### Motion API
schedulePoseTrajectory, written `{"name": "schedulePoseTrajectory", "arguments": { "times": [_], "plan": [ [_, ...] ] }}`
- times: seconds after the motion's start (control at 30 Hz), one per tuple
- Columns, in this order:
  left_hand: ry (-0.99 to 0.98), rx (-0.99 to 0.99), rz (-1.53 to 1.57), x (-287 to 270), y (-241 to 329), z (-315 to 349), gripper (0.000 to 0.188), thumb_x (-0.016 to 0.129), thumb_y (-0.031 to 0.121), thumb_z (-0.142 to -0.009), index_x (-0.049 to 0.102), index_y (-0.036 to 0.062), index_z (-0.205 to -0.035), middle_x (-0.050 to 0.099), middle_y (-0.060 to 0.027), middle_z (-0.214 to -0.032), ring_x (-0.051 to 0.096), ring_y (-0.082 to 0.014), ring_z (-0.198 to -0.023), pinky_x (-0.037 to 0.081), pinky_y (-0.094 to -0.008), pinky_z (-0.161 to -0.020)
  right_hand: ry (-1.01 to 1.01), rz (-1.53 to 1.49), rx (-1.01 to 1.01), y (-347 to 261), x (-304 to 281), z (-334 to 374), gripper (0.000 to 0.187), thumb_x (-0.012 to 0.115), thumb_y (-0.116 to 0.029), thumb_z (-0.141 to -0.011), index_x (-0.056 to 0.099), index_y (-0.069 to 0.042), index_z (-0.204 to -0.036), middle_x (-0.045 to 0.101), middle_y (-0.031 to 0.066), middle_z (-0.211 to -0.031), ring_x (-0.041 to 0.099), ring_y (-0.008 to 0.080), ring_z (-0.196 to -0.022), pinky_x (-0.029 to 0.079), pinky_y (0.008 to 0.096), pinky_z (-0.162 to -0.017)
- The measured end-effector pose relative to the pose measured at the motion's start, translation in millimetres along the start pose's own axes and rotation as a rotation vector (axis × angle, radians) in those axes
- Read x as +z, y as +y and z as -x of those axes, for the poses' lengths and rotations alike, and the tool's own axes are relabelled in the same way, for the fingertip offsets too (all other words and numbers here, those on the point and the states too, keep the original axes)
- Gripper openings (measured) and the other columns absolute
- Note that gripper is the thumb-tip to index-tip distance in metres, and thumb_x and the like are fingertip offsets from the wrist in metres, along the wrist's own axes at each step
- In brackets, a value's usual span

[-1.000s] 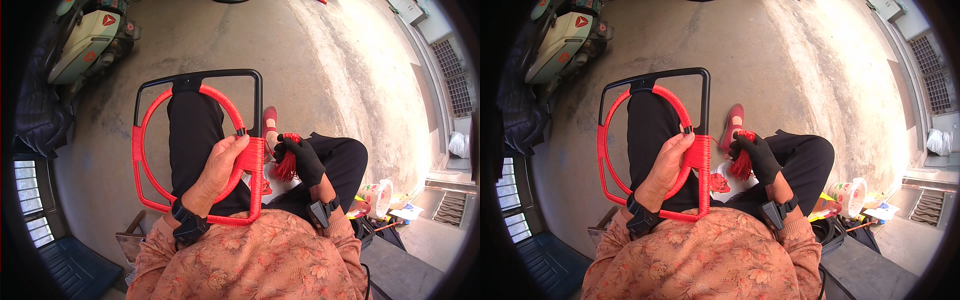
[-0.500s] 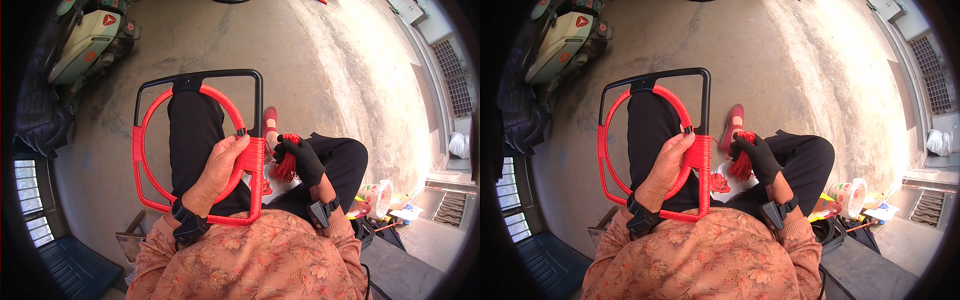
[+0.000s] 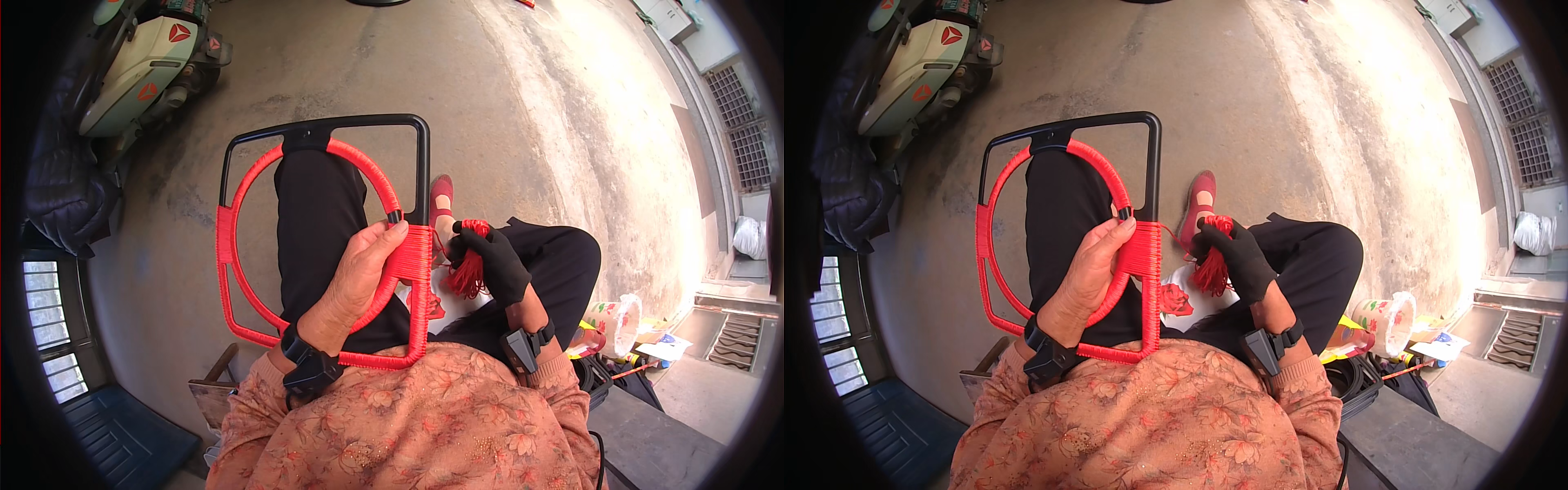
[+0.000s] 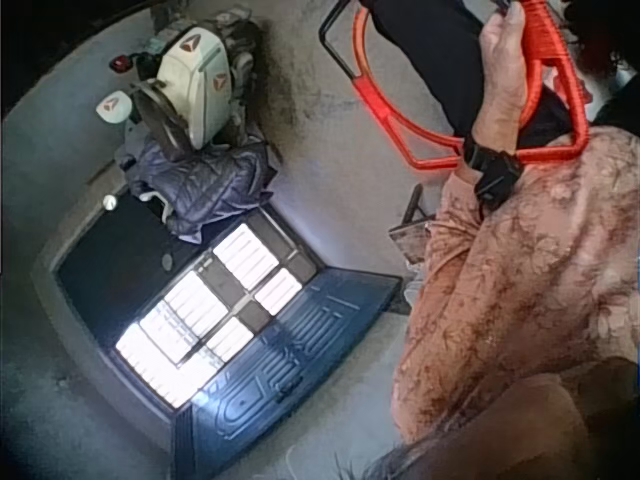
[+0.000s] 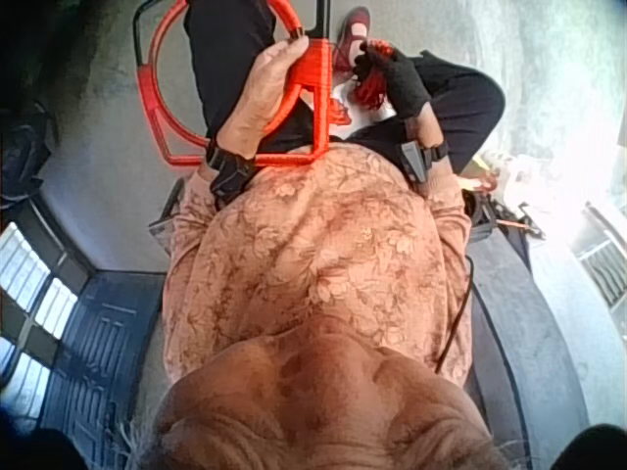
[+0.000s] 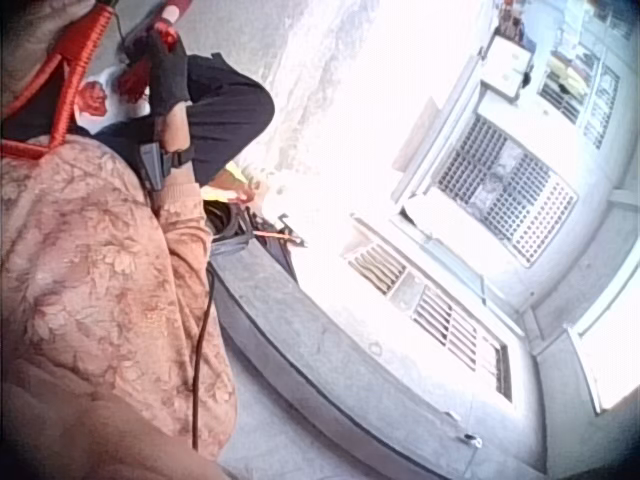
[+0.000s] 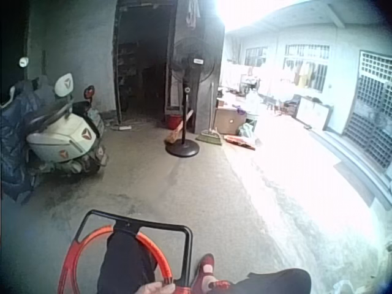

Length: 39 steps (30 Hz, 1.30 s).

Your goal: The person is weaving red plastic cord around a black metal chair frame component to create a seat or backrest.

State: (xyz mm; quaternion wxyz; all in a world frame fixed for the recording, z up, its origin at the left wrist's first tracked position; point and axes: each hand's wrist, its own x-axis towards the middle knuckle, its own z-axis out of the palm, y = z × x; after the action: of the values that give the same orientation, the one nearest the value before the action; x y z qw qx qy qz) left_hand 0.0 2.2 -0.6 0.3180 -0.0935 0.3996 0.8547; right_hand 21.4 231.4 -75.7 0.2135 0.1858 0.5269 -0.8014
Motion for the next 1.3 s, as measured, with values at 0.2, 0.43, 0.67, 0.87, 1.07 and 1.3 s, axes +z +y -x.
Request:
{"name": "schedulePoseTrajectory", "arguments": {
  "times": [0.2, 0.43, 0.67, 0.87, 1.07, 1.3],
  "plan": [
    [0.007, -0.002, -0.005, -3.6, -1.3, -0.8, 0.024, 0.051, 0.022, -0.099, 0.057, 0.0002, -0.106, 0.066, -0.0058, -0.094, 0.064, -0.0106, -0.082, 0.053, -0.0259, -0.078, 0.004, 0.002, -0.004, -1.1, 1.5, 0.9, 0.028, 0.061, -0.022, -0.093, 0.056, -0.001, -0.110, 0.064, 0.0083, -0.085, 0.064, 0.0173, -0.077, 0.054, 0.0310, -0.070],
    [0.016, 0.005, -0.002, -3.7, -2.2, -1.3, 0.025, 0.051, 0.021, -0.099, 0.057, -0.0020, -0.107, 0.066, -0.0090, -0.095, 0.065, -0.0132, -0.084, 0.053, -0.0274, -0.078, 0.004, -0.008, -0.015, -0.6, 2.5, 0.0, 0.028, 0.061, -0.023, -0.092, 0.056, -0.001, -0.108, 0.064, 0.0087, -0.085, 0.065, 0.0174, -0.075, 0.054, 0.0310, -0.069],
    [-0.003, 0.007, 0.000, -2.2, -0.4, -0.2, 0.025, 0.051, 0.021, -0.099, 0.057, -0.0020, -0.107, 0.066, -0.0093, -0.095, 0.065, -0.0132, -0.084, 0.053, -0.0271, -0.078, 0.002, 0.014, -0.013, -1.3, 3.0, 0.6, 0.028, 0.061, -0.024, -0.092, 0.056, -0.001, -0.107, 0.064, 0.0085, -0.084, 0.064, 0.0173, -0.075, 0.053, 0.0308, -0.068],
    [0.003, 0.008, 0.013, -2.8, -0.8, -0.4, 0.025, 0.051, 0.021, -0.099, 0.057, -0.0019, -0.106, 0.066, -0.0089, -0.094, 0.065, -0.0129, -0.083, 0.053, -0.0268, -0.078, -0.004, 0.000, -0.010, -1.4, 3.8, 0.6, 0.026, 0.061, -0.023, -0.093, 0.056, -0.001, -0.106, 0.064, 0.0082, -0.084, 0.064, 0.0170, -0.075, 0.053, 0.0308, -0.069],
    [0.003, 0.006, 0.006, -2.9, -0.4, -0.6, 0.025, 0.052, 0.021, -0.099, 0.058, -0.0019, -0.106, 0.066, -0.0086, -0.095, 0.065, -0.0121, -0.083, 0.053, -0.0263, -0.078, 0.000, -0.006, -0.005, -0.2, 2.8, -0.1, 0.026, 0.061, -0.022, -0.093, 0.056, -0.001, -0.107, 0.064, 0.0080, -0.085, 0.064, 0.0170, -0.075, 0.053, 0.0309, -0.069],
    [0.012, 0.008, -0.010, 0.7, 2.2, 1.1, 0.025, 0.051, 0.021, -0.099, 0.057, -0.0016, -0.106, 0.066, -0.0082, -0.094, 0.065, -0.0117, -0.083, 0.053, -0.0262, -0.078, -0.012, -0.003, -0.002, 0.2, 2.6, -0.4, 0.028, 0.062, -0.023, -0.092, 0.056, -0.001, -0.109, 0.063, 0.0083, -0.088, 0.064, 0.0173, -0.077, 0.053, 0.0311, -0.069]
  ]
}}
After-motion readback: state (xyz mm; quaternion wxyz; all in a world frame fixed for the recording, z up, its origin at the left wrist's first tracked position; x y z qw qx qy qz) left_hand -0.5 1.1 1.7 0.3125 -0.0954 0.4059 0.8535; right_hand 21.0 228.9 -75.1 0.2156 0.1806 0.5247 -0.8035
